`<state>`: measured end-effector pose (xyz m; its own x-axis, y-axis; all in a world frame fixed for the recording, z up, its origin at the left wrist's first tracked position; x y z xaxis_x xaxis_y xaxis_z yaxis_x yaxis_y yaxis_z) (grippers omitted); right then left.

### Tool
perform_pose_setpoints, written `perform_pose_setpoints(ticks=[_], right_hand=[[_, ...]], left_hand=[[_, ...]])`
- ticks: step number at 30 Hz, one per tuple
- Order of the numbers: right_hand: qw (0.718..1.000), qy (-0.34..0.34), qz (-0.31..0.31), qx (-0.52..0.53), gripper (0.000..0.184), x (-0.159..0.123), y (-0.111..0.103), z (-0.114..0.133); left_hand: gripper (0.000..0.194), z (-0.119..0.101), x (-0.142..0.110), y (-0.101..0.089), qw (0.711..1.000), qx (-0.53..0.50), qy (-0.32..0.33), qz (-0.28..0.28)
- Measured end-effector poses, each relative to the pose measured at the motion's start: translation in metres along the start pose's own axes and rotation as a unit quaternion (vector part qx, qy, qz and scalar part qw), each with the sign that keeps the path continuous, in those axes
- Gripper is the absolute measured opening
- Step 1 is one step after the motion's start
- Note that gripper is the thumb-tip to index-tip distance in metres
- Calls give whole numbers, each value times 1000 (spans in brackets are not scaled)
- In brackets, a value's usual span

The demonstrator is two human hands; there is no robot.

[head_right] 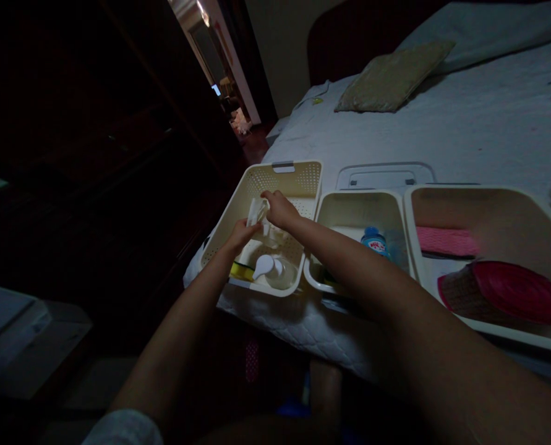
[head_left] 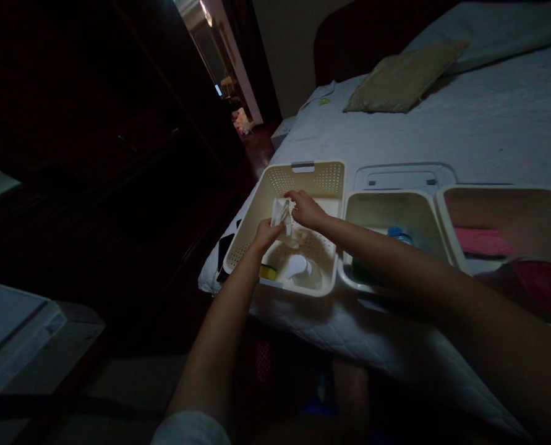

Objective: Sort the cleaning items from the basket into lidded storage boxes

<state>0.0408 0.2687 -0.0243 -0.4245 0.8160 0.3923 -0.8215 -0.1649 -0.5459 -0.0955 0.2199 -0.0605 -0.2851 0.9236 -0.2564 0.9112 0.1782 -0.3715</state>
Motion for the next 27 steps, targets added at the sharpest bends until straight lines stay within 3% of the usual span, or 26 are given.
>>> perform_pose_setpoints(ticks=[5, 12, 19, 27], right_hand=[[982, -116, 71, -132, 41, -6, 7, 20], [972, -110, 113, -174, 16, -9, 8, 21], [984, -87, 45, -149, 21, -5, -8, 24], [985, -80, -76, -132, 27, -2, -31, 27]], left_hand=[[11, 0, 0, 1, 1000, 4, -3, 10], [9, 1, -3, 4, 999, 21, -8, 31], [22, 2, -6, 7, 998, 16, -15, 56], [32, 5, -8, 11, 995, -9, -24, 98]])
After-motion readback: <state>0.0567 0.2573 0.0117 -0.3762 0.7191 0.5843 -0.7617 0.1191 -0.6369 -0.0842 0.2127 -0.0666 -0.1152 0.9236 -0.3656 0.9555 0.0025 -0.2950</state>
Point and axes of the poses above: each hand's wrist, its own x-axis towards the middle knuckle, its own y-axis out of the palm, z = x × y, the point moved 8 cm from there along x, towards the middle knuckle, and after that the axes turned 13 degrees about -y, right-handed, at the moved point
